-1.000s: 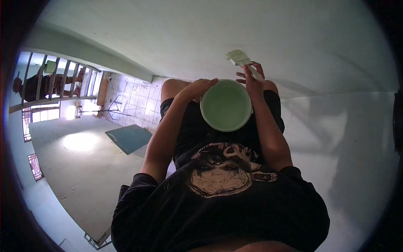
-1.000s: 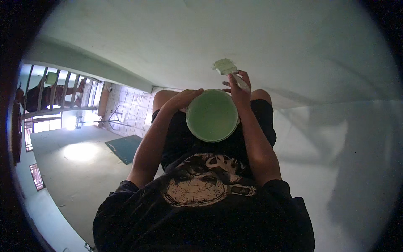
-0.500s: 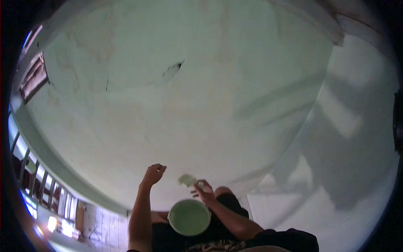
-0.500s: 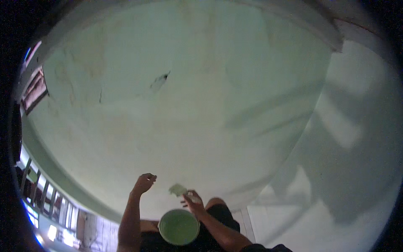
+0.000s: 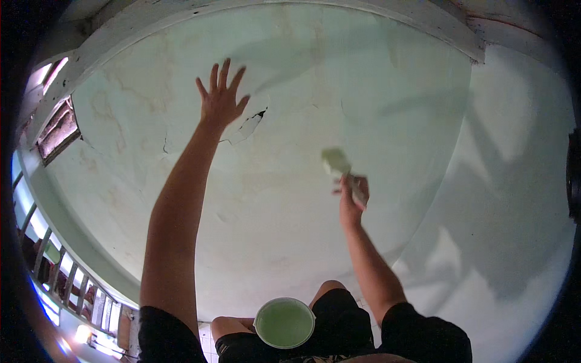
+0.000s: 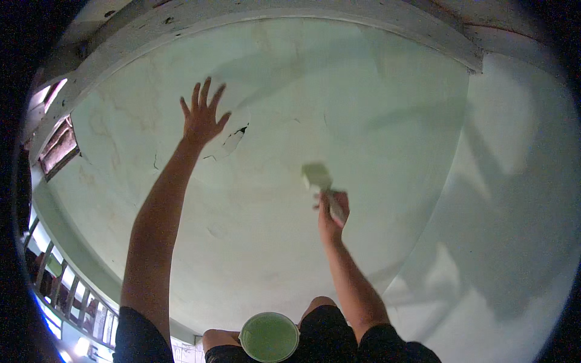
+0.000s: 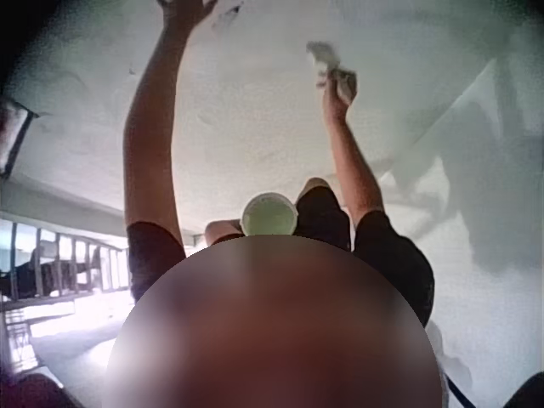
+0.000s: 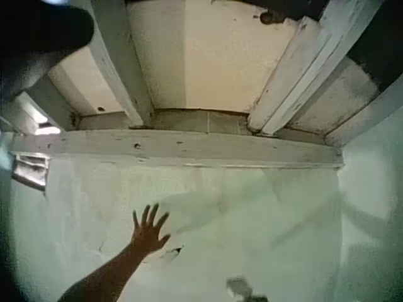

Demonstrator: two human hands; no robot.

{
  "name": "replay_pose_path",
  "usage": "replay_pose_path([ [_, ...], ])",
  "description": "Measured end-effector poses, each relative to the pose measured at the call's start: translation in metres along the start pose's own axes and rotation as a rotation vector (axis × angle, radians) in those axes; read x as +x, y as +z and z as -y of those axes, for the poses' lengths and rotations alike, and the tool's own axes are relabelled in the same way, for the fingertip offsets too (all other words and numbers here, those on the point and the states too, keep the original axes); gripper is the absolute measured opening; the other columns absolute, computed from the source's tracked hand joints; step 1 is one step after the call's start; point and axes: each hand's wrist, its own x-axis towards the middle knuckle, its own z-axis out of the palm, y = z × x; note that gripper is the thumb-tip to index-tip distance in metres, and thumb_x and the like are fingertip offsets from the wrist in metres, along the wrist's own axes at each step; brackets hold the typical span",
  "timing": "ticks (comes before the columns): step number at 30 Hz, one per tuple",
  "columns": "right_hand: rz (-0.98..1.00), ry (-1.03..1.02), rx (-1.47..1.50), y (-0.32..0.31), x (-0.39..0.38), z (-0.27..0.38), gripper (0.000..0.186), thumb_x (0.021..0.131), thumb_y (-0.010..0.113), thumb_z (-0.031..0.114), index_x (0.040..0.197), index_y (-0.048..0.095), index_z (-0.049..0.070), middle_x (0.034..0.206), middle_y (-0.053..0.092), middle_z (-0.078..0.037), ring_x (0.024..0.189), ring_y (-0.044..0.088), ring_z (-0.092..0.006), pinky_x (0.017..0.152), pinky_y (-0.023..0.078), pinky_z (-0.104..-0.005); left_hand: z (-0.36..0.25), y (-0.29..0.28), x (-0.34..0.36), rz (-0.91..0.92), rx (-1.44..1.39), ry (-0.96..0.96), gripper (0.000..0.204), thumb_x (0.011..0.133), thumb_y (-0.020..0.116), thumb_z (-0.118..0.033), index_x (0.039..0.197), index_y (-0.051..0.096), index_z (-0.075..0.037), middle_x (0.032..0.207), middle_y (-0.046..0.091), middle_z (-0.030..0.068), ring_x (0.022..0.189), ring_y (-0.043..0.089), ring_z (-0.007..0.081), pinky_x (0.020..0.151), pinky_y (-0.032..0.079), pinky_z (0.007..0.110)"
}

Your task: The person applies a liquid from a bowl to a damaged section of a ceiling using a brush.

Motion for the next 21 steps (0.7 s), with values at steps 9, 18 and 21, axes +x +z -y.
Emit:
replay_pose_path([
  [9, 0.012, -0.427, 0.120, 0.100, 0.190, 0.099, 0.018, 0.089, 0.062, 0.012, 0.097, 0.047, 0.005, 0.089, 0.058, -0.006, 0.073, 0.063, -0.0128, 0.050, 0.054, -0.0245, 0.001, -0.013, 0.033, 0.128, -0.213, -0.159, 0.055, 0.089, 0.055, -0.041, 0.137, 0.042, -0.018, 0.147, 0.027, 0.0127, 0.134, 0.029, 0.0360, 0.093, 0.040, 0.064],
  [18, -0.035, -0.440, 0.109, 0.163, 0.280, 0.096, 0.019, 0.086, 0.065, 0.014, 0.094, 0.049, 0.007, 0.083, 0.060, -0.007, 0.070, 0.061, -0.0141, 0.057, 0.052, -0.0274, 0.016, -0.003, 0.045, 0.140, -0.147, 0.006, 0.042, 0.093, 0.049, -0.025, 0.132, 0.049, -0.011, 0.146, 0.032, 0.0136, 0.134, 0.032, 0.0353, 0.111, 0.032, 0.041],
  [21, -0.080, -0.752, 0.004, 0.150, 0.303, 0.076, 0.019, 0.083, 0.067, 0.014, 0.088, 0.050, 0.007, 0.078, 0.060, -0.006, 0.070, 0.059, -0.0150, 0.063, 0.048, -0.0282, 0.009, -0.006, 0.054, 0.156, -0.196, 0.026, 0.044, 0.092, 0.051, -0.027, 0.133, 0.049, -0.010, 0.146, 0.033, 0.0129, 0.134, 0.032, 0.0346, 0.113, 0.028, 0.040],
])
